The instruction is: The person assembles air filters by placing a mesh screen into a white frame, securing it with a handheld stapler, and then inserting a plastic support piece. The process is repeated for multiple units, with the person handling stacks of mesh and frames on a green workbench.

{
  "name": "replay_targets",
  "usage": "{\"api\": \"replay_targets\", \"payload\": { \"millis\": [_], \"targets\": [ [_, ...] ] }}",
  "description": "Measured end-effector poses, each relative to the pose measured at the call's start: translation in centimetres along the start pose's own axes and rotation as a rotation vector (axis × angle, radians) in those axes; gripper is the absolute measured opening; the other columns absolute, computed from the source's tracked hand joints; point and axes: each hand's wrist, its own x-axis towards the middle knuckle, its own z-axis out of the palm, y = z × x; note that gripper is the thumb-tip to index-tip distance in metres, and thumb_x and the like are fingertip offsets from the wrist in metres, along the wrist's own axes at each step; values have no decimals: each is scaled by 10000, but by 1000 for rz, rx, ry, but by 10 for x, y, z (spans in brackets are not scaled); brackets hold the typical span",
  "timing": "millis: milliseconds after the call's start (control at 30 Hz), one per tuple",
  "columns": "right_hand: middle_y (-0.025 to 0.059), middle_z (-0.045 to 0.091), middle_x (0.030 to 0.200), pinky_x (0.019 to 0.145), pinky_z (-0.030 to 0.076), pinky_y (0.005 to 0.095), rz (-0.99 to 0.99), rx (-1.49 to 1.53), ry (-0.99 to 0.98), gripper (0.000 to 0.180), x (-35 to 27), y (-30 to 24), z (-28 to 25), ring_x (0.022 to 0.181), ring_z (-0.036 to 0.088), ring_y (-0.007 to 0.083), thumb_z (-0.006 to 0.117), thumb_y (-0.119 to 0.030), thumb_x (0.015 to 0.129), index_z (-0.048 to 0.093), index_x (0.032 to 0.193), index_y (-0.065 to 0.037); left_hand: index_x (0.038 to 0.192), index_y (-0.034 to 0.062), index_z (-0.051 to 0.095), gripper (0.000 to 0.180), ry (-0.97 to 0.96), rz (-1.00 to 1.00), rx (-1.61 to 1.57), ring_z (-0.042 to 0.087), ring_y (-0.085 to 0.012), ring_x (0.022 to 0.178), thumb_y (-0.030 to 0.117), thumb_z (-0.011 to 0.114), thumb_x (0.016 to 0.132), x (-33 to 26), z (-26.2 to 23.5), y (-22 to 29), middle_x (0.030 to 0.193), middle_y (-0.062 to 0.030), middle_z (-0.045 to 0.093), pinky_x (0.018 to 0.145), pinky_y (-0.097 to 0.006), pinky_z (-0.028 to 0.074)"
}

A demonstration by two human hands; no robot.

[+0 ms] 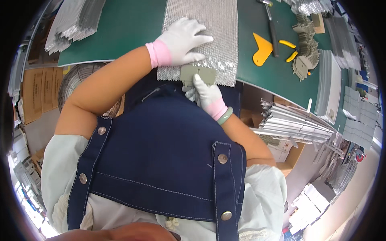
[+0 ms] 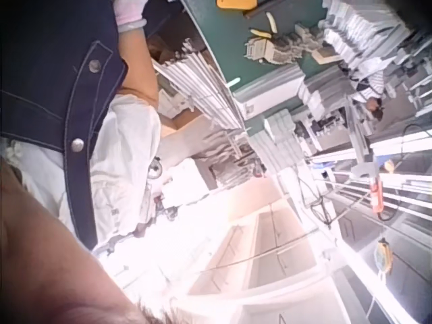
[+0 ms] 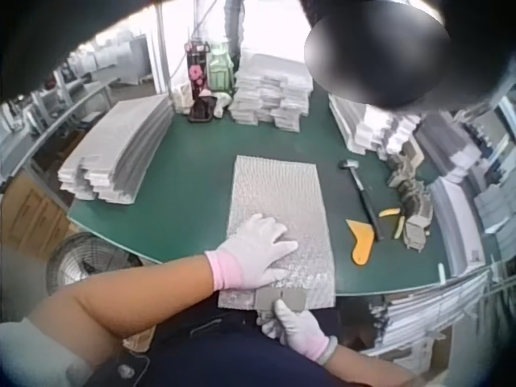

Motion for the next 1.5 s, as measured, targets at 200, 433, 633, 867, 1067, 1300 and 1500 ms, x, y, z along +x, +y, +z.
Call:
{"api": "replay_targets", "payload": {
  "millis": [200, 433, 633, 867, 1067, 1300, 1500],
  "targets": [
    [118, 625, 819, 546, 462, 233, 173, 241, 109, 380, -12, -16, 17, 603, 563, 136, 572, -379, 995, 592, 1107, -16, 1344, 137, 566, 570, 1, -16, 115, 380, -327, 1375, 485, 588, 892, 1, 6, 4, 1434, -128, 475, 1120, -561, 253],
    [122, 636, 837, 538, 462, 213, 164, 211, 2, 363, -20, -2, 0, 595, 558, 116, 586, -360, 992, 600, 1108, -16, 1352, 138, 549, 571, -73, -32, 121, 369, -325, 1391, 491, 576, 904, -9, -1, 24, 1442, -124, 471, 1116, -602, 249],
    [99, 653, 830, 545, 465, 210, -54, 71, 21, 345, -11, 10, -3, 593, 563, 100, 594, -343, 995, 602, 1117, -20, 1349, 137, 551, 570, -47, -42, 105, 376, -321, 1387, 484, 587, 899, -8, 2, 24, 1442, -123, 472, 1109, -601, 259],
    [89, 660, 867, 654, 499, 272, 148, 55, -15, 359, -21, -11, 4, 706, 601, 141, 602, -337, 989, 594, 1122, -4, 1310, 127, 572, 573, -8, 12, 25, 424, -306, 1325, 466, 633, 852, -7, 3, 15, 1379, -122, 516, 1088, -541, 285],
    [105, 684, 842, 653, 509, 264, 292, -573, 71, 401, -86, -86, -23, 729, 635, 136, 667, -322, 932, 658, 1068, 55, 1337, 79, 551, 557, 311, -496, -280, 379, -352, 1374, 350, 667, 865, -32, -42, 12, 1414, -157, 497, 1146, -474, 268],
    [295, 615, 1171, 995, 465, 426, -565, -1499, 652, 624, 33, -116, -42, 1136, 583, 408, 645, -431, 894, 583, 1248, 79, 1471, -30, 341, 667, 598, -1055, -1952, 308, -293, 1438, 320, 598, 964, -16, -70, -4, 1535, -200, 347, 1175, -416, 249],
    [297, 603, 1179, 989, 465, 433, -524, -1437, 670, 637, 53, -119, -38, 1129, 579, 412, 664, -428, 868, 583, 1236, 86, 1441, -31, 385, 591, 460, -948, -1758, 433, -268, 1349, 294, 574, 984, -5, -64, -25, 1432, -198, 467, 1142, -392, 310]
  ]
}}
